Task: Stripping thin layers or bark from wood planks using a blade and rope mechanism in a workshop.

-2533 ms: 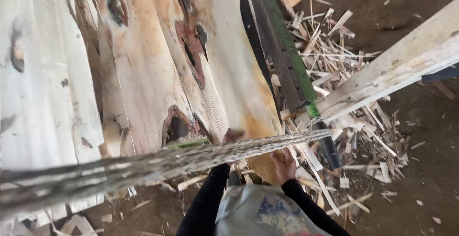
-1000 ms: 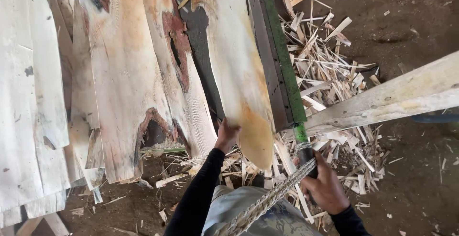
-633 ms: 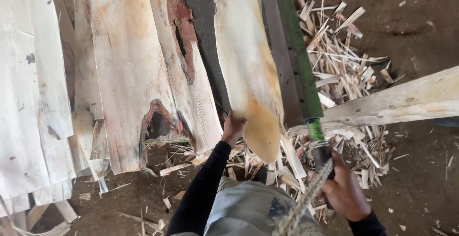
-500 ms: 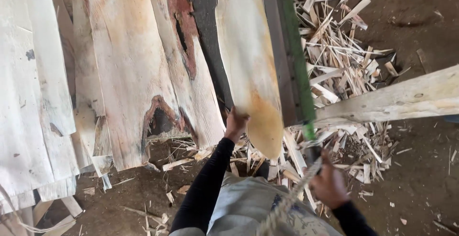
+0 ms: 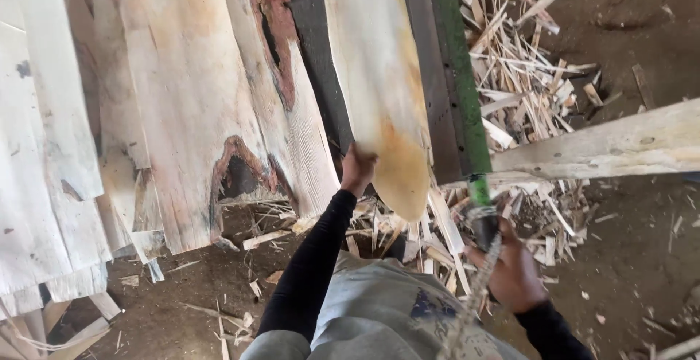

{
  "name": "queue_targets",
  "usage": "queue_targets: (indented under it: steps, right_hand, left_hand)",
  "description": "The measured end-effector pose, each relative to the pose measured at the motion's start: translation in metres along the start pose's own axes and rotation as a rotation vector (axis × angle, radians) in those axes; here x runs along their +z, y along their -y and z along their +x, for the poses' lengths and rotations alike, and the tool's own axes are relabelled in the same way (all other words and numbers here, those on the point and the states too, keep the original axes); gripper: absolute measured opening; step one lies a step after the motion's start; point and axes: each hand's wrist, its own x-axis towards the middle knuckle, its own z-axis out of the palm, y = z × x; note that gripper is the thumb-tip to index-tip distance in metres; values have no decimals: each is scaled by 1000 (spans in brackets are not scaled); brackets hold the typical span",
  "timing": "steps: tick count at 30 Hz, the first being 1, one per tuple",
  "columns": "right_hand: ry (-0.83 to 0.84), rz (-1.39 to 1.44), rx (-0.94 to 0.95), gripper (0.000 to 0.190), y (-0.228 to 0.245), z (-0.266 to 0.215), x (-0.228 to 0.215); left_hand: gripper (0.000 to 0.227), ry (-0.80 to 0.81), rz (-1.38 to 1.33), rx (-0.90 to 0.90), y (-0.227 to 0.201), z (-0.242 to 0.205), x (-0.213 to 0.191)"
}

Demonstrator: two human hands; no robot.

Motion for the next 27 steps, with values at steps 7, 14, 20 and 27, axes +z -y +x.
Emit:
queue_targets:
  steps: [7, 14, 20, 27]
  right_hand:
    - [-78, -248, -54, 73, -155, 93, 99]
    - [-144, -210, -459, 70, -93, 55, 64]
    - [-91, -209, -265, 57, -58, 36, 36]
    - [7, -178, -13, 57, -2, 9, 7]
  left_hand:
    - [42, -125, 241, 242, 19, 9, 17]
    - [44, -83, -36, 62, 0, -5, 6]
    - [41, -120, 18, 103, 10, 23, 13]
    - [37, -220, 13, 203, -5, 90, 10]
